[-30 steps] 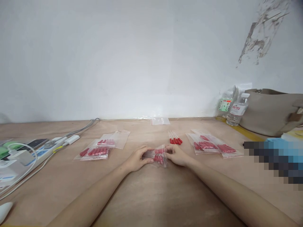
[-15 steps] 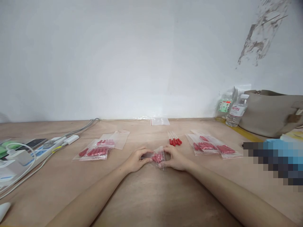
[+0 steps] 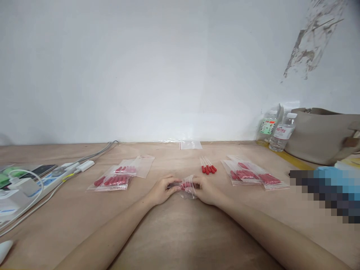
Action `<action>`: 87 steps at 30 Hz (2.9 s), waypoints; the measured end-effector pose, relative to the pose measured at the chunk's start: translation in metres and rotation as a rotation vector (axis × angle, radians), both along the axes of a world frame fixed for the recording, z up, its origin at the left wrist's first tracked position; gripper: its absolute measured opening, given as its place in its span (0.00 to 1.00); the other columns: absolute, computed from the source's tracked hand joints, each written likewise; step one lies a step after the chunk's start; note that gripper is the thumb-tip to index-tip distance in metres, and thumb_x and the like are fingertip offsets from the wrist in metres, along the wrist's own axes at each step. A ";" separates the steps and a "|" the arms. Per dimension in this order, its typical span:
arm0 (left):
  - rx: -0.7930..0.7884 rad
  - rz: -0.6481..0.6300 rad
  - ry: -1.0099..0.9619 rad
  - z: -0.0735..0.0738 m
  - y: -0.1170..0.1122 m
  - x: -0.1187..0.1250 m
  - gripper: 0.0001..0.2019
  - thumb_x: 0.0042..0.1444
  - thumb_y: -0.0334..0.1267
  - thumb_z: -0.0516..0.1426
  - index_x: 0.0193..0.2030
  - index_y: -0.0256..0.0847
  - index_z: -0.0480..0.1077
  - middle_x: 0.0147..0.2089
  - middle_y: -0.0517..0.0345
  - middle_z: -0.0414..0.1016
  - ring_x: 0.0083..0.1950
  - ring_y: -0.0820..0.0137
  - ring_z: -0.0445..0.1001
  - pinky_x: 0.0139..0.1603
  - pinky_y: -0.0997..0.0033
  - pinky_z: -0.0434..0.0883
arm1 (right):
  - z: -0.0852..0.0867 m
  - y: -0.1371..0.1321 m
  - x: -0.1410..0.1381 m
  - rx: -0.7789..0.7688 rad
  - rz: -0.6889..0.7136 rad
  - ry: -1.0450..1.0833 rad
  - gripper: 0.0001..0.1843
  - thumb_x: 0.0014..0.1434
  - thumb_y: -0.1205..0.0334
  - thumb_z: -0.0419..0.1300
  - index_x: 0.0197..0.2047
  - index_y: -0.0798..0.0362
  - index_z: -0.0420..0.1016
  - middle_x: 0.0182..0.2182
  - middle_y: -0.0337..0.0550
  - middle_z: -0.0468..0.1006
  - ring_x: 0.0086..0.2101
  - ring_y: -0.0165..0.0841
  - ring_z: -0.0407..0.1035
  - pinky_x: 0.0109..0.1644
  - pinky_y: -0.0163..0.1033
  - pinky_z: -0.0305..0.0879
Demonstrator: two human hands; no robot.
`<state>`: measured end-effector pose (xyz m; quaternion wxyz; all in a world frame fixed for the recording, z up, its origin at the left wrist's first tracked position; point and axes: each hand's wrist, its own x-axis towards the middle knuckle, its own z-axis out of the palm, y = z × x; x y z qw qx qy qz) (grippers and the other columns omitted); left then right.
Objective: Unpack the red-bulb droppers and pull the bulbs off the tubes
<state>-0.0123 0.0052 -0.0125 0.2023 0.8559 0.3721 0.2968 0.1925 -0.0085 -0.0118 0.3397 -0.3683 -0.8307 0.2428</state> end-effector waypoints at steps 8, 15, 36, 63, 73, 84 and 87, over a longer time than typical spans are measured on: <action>0.004 -0.009 0.017 0.003 0.000 -0.001 0.12 0.56 0.42 0.50 0.40 0.39 0.70 0.35 0.57 0.69 0.38 0.71 0.68 0.40 0.74 0.64 | -0.003 0.009 0.004 -0.403 0.001 0.303 0.17 0.52 0.51 0.54 0.36 0.56 0.72 0.24 0.38 0.72 0.23 0.26 0.63 0.26 0.31 0.60; 0.008 0.022 0.016 0.001 0.002 -0.002 0.12 0.55 0.42 0.51 0.42 0.39 0.69 0.38 0.56 0.70 0.40 0.69 0.68 0.41 0.72 0.65 | 0.001 0.012 0.017 -0.698 -0.096 0.594 0.16 0.46 0.50 0.61 0.31 0.54 0.70 0.25 0.38 0.73 0.23 0.25 0.66 0.26 0.31 0.66; 0.028 0.129 0.020 0.003 0.009 -0.025 0.13 0.54 0.44 0.52 0.43 0.41 0.69 0.43 0.55 0.71 0.45 0.67 0.69 0.45 0.68 0.66 | 0.032 0.038 0.105 -0.214 -0.428 0.551 0.10 0.50 0.57 0.56 0.34 0.53 0.72 0.33 0.43 0.76 0.35 0.33 0.71 0.43 0.41 0.66; 0.097 0.154 0.082 0.004 0.007 -0.023 0.13 0.54 0.43 0.52 0.44 0.41 0.69 0.43 0.55 0.71 0.44 0.67 0.69 0.45 0.68 0.66 | -0.025 0.037 0.085 0.362 -0.540 -0.256 0.18 0.53 0.53 0.54 0.45 0.53 0.68 0.40 0.48 0.68 0.42 0.38 0.63 0.44 0.41 0.61; 0.077 -0.041 0.395 0.012 0.001 -0.025 0.28 0.52 0.54 0.50 0.58 0.49 0.56 0.63 0.55 0.51 0.63 0.60 0.49 0.62 0.55 0.45 | -0.013 0.022 0.077 0.536 -0.558 -0.195 0.14 0.53 0.56 0.54 0.40 0.54 0.70 0.37 0.49 0.70 0.41 0.39 0.62 0.45 0.45 0.57; 0.024 -0.119 0.560 0.015 -0.003 -0.015 0.23 0.60 0.52 0.37 0.62 0.57 0.41 0.66 0.62 0.36 0.66 0.65 0.35 0.61 0.49 0.30 | -0.002 -0.003 0.013 0.183 -0.202 -0.183 0.11 0.51 0.54 0.57 0.27 0.52 0.75 0.22 0.38 0.71 0.27 0.29 0.62 0.33 0.34 0.56; 0.007 -0.137 0.591 0.016 -0.003 -0.013 0.23 0.60 0.52 0.36 0.62 0.57 0.38 0.66 0.62 0.33 0.66 0.65 0.33 0.61 0.48 0.30 | -0.005 -0.001 0.006 0.158 -0.244 -0.208 0.11 0.49 0.55 0.58 0.24 0.53 0.73 0.21 0.39 0.71 0.26 0.29 0.62 0.32 0.33 0.55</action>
